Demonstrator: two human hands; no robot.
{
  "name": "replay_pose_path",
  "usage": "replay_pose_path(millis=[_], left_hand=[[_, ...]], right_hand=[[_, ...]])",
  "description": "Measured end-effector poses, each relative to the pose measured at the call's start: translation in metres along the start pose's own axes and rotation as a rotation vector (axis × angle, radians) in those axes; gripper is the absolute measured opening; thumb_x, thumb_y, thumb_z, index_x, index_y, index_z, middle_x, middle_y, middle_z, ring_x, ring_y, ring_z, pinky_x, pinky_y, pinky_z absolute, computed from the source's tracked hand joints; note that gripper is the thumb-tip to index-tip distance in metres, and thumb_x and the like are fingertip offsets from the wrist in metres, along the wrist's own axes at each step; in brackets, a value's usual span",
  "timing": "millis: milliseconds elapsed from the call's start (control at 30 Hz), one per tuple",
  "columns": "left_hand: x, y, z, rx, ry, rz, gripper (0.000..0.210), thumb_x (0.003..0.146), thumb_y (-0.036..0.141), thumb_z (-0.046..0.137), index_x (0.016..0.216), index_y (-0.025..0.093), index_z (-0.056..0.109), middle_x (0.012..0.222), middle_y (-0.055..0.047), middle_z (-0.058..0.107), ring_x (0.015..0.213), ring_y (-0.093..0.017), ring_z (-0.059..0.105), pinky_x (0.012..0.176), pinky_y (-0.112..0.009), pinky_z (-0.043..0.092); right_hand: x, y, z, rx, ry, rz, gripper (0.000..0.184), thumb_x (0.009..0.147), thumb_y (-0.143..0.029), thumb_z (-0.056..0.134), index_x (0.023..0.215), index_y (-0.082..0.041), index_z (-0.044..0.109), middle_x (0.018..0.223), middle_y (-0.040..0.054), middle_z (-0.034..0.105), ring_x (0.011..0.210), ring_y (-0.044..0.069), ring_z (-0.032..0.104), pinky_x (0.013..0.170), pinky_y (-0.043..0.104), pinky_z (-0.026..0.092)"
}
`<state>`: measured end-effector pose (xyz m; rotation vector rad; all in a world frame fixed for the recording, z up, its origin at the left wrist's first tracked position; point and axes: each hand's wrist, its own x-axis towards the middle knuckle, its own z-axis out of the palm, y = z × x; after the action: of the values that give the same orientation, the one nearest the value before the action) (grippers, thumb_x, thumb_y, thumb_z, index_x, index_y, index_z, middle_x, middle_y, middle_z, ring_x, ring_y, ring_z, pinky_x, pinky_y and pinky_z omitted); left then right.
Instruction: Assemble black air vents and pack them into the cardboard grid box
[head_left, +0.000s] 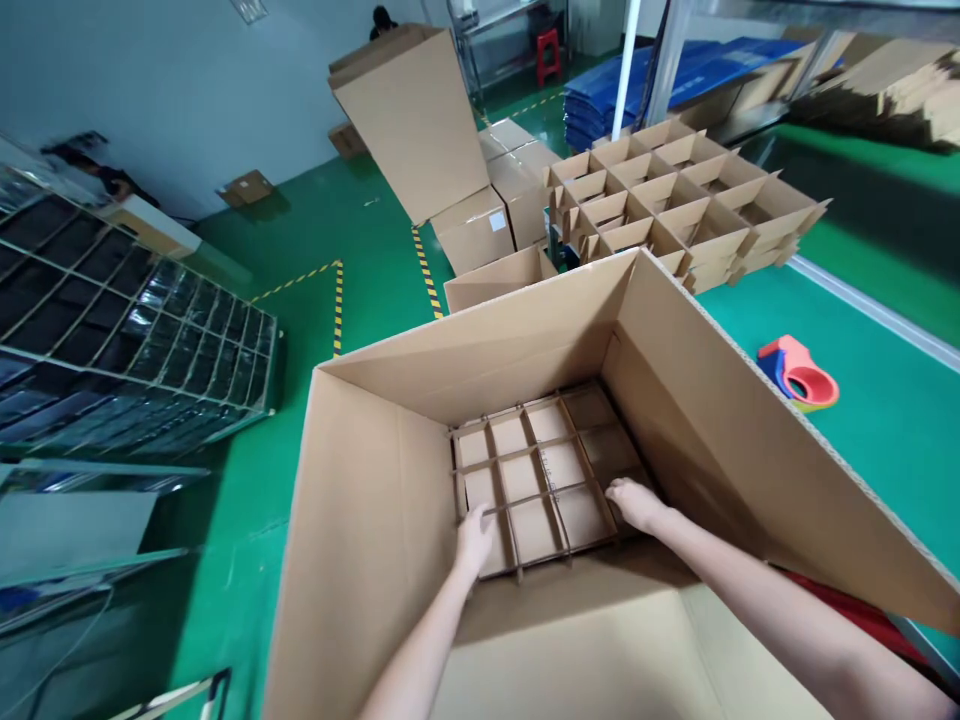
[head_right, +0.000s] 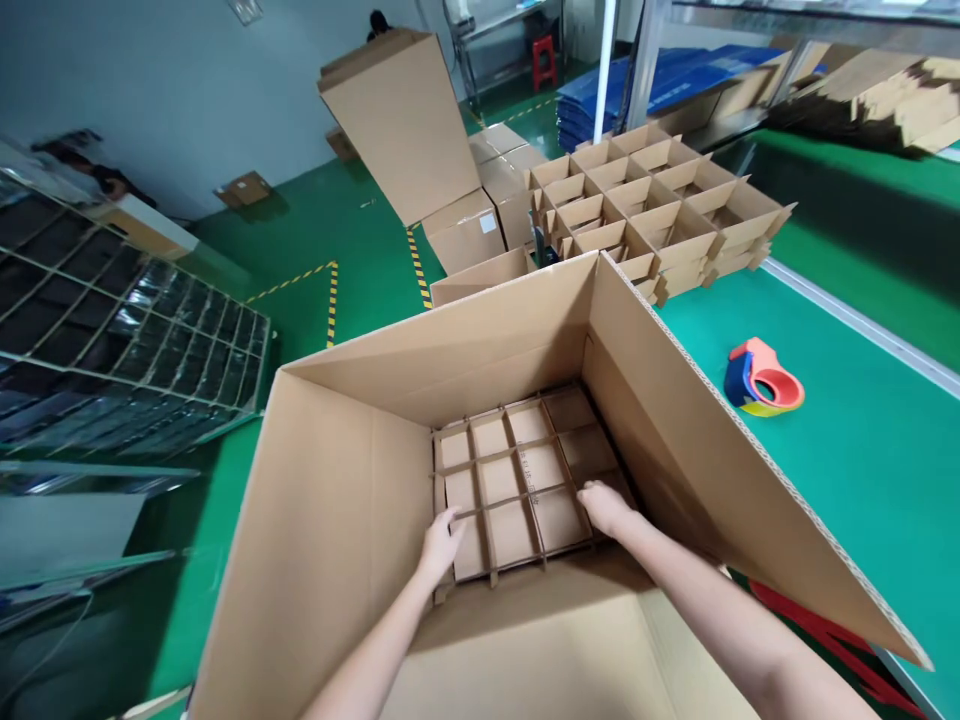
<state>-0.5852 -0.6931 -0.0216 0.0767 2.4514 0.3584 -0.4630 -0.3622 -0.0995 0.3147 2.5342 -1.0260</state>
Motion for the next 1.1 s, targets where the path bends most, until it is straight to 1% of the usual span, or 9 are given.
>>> replay_pose_path(millis=[167,233,400,467,567,667,833,933,1100], left_hand=[[-0.045,0.013,0.032,0.138,-0.206,0.04,0.066,0.079,0.016,0.066,0.142,0.028,0.049,0.152,-0.009,0.049,0.143,-0.028,0.041,0.119,-0.042,0.035],[-0.036,0.008,0.032,0.192,-0.244,-0.064,0.08,0.073,0.016,0.072,0.147,0.026,0.042,0.156,-0.015,0.041,0.147,-0.036,0.033,0.118,-0.05,0.035],[0.014,-0.025,0.021,0.296,-0.227,-0.323,0.071,0.088,0.031,0.059,0.15,0.011,0.031,0.151,-0.03,0.04,0.139,-0.038,0.044,0.111,-0.05,0.041],[0.025,-0.036,0.027,0.322,-0.266,-0.353,0.099,0.077,0.044,0.073,0.155,0.016,0.02,0.157,-0.03,0.026,0.142,-0.042,0.038,0.112,-0.052,0.04],[0.026,-0.044,0.049,0.342,-0.379,-0.35,0.141,0.047,0.061,0.088,0.158,0.028,0.009,0.165,-0.024,-0.009,0.148,-0.052,0.011,0.117,-0.062,0.029],[0.021,-0.044,0.072,0.35,-0.445,-0.316,0.149,0.041,0.065,0.088,0.157,0.036,-0.001,0.16,-0.014,-0.034,0.145,-0.055,-0.014,0.114,-0.072,0.023],[0.024,-0.043,0.094,0.285,-0.332,-0.316,0.139,0.053,0.05,0.089,0.153,0.048,-0.006,0.156,-0.006,-0.042,0.145,-0.054,-0.019,0.106,-0.078,0.029],[0.035,-0.045,0.105,0.304,-0.23,-0.296,0.13,0.058,0.04,0.089,0.155,0.043,0.003,0.161,-0.011,-0.033,0.148,-0.051,-0.015,0.108,-0.074,0.031],[0.056,-0.038,0.122,0.351,-0.168,-0.189,0.112,0.067,0.001,0.068,0.154,0.045,0.012,0.168,-0.008,-0.01,0.152,-0.041,-0.012,0.115,-0.07,0.025]], right_hand=[[-0.08,-0.042,0.004,-0.005,-0.086,-0.238,0.035,0.091,-0.014,0.043,0.103,-0.02,0.075,0.115,0.0118,0.071,0.108,0.024,0.065,0.097,0.035,0.05],[-0.109,-0.041,0.004,-0.015,-0.028,-0.284,0.039,0.098,-0.022,0.036,0.113,-0.019,0.072,0.124,0.0123,0.067,0.114,0.024,0.063,0.101,0.037,0.049],[-0.145,-0.023,0.011,-0.115,0.162,-0.206,0.043,0.102,-0.032,0.032,0.115,-0.017,0.07,0.114,0.0113,0.071,0.103,0.024,0.066,0.093,0.038,0.053],[-0.147,-0.024,0.016,-0.198,0.192,-0.179,0.041,0.101,-0.031,0.033,0.11,-0.017,0.07,0.103,0.0092,0.072,0.092,0.023,0.067,0.084,0.036,0.053],[-0.145,-0.032,0.021,-0.297,0.245,-0.111,0.036,0.099,-0.027,0.036,0.101,-0.019,0.071,0.09,0.0055,0.072,0.08,0.02,0.066,0.069,0.032,0.049],[-0.144,-0.038,0.023,-0.342,0.302,-0.076,0.034,0.098,-0.027,0.038,0.095,-0.02,0.071,0.088,0.004,0.072,0.077,0.018,0.066,0.064,0.03,0.043],[-0.144,-0.039,0.022,-0.415,0.368,-0.108,0.035,0.1,-0.027,0.038,0.089,-0.02,0.07,0.08,0.0015,0.069,0.068,0.015,0.063,0.061,0.03,0.039],[-0.144,-0.042,0.02,-0.425,0.414,-0.128,0.035,0.1,-0.026,0.038,0.085,-0.02,0.068,0.074,0.001,0.065,0.065,0.015,0.061,0.062,0.03,0.038],[-0.144,-0.049,0.016,-0.427,0.474,-0.184,0.032,0.1,-0.025,0.041,0.084,-0.018,0.067,0.071,0.0022,0.063,0.066,0.016,0.059,0.068,0.03,0.038]])
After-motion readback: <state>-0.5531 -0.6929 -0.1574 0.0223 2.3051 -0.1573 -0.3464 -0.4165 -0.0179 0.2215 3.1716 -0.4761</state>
